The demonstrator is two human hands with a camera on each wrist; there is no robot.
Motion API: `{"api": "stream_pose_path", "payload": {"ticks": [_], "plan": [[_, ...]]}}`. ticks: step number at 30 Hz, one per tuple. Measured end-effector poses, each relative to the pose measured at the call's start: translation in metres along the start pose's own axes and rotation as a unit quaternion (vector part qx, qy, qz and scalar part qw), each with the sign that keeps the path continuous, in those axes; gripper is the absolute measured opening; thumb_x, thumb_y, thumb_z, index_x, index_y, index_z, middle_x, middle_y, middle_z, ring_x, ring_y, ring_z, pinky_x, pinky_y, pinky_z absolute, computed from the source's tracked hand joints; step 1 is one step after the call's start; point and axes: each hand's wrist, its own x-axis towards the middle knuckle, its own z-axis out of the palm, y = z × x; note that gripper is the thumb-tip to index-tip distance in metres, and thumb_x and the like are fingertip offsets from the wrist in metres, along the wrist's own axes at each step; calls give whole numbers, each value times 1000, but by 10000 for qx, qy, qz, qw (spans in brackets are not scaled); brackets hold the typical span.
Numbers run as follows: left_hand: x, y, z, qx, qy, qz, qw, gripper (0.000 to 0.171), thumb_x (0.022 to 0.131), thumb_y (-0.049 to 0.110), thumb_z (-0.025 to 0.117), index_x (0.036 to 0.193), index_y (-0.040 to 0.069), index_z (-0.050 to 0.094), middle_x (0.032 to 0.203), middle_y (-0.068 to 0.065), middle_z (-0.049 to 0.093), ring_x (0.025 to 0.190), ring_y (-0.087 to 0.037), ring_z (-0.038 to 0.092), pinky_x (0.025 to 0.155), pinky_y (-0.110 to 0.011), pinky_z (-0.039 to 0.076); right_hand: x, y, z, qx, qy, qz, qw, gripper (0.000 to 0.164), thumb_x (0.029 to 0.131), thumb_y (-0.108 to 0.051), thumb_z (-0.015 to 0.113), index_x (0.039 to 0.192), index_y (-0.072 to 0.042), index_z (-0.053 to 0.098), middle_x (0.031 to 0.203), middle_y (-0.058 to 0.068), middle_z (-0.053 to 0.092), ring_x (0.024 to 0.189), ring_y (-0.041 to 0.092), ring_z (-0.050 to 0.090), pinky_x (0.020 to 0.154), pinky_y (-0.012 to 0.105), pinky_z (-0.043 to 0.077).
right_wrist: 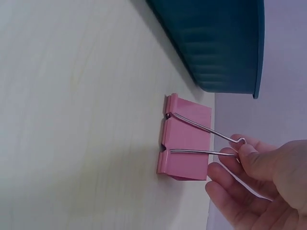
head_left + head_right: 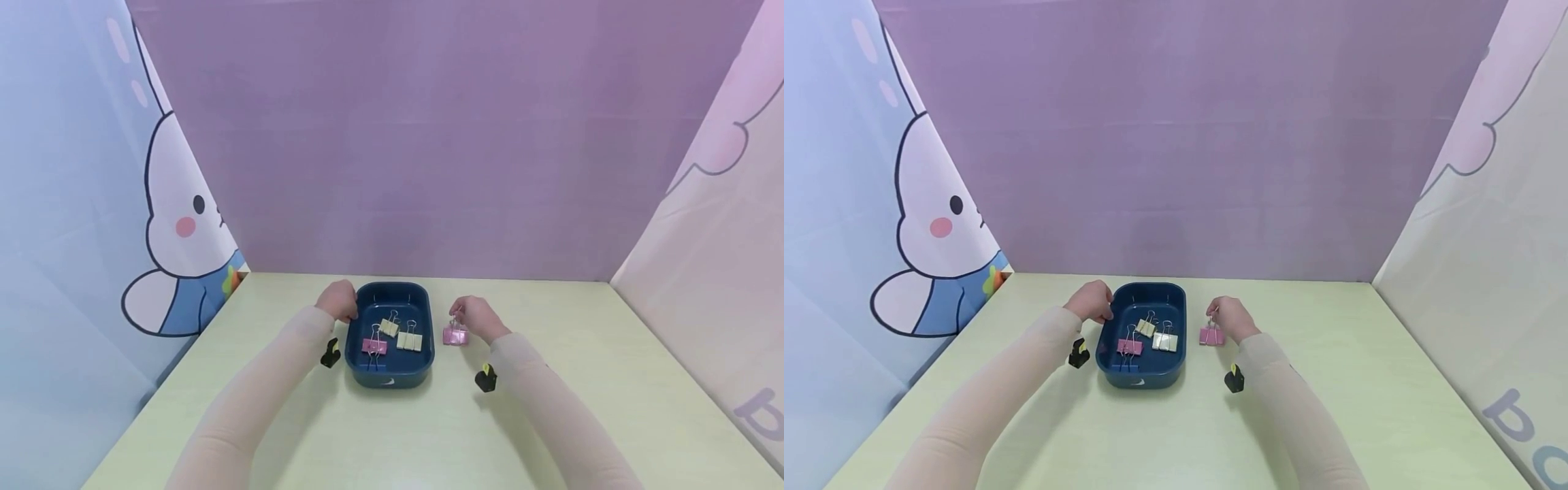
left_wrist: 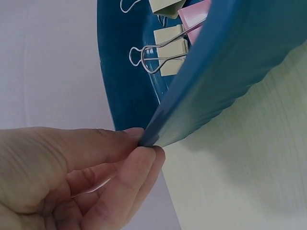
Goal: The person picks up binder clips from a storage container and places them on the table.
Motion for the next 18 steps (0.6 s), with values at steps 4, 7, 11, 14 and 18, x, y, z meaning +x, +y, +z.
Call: {"api": "stream_pose_path", "payload": {"ticks": [4,7,11,14,18], "plan": [[-1,1,1,33,-10,14,10000,24,79,-3,73,102,-2,67,107,-16,67,68,-17,67,52,-22,57,0,3,1,14,-16,8,10000,27,89,13,53,108,1,67,103,15,69,97,27,65,92,40,55],[-2,2,0,26,-8,24,10000,24,79,-3,73,102,-2,67,107,-16,67,67,-17,67,52,-23,58,0,3,0,-46,65,-16,10000,26,94,6,49,116,1,63,111,18,67,104,31,64,96,43,53],[-2,3,-2,7,-31,80,10000,21,79,-3,72,99,-2,67,105,-16,68,66,-17,67,51,-22,57,0,-4,-4,-84,323,-167,9993,36,103,-15,42,135,1,49,128,23,58,116,36,58,101,49,48],[0,1,-3,-6,-34,146,9999,22,78,-4,73,99,-3,68,106,-16,68,66,-16,67,50,-22,57,1,-19,-7,-38,475,-392,9981,47,104,-22,40,144,2,37,140,25,48,128,39,48,109,52,40],[3,-2,-1,-41,-46,185,9998,32,77,-4,73,109,-4,67,114,-18,67,66,-16,68,49,-21,56,-1,-50,-10,81,480,-704,9963,55,104,-29,41,150,0,27,153,21,33,142,37,30,118,51,26]]}}
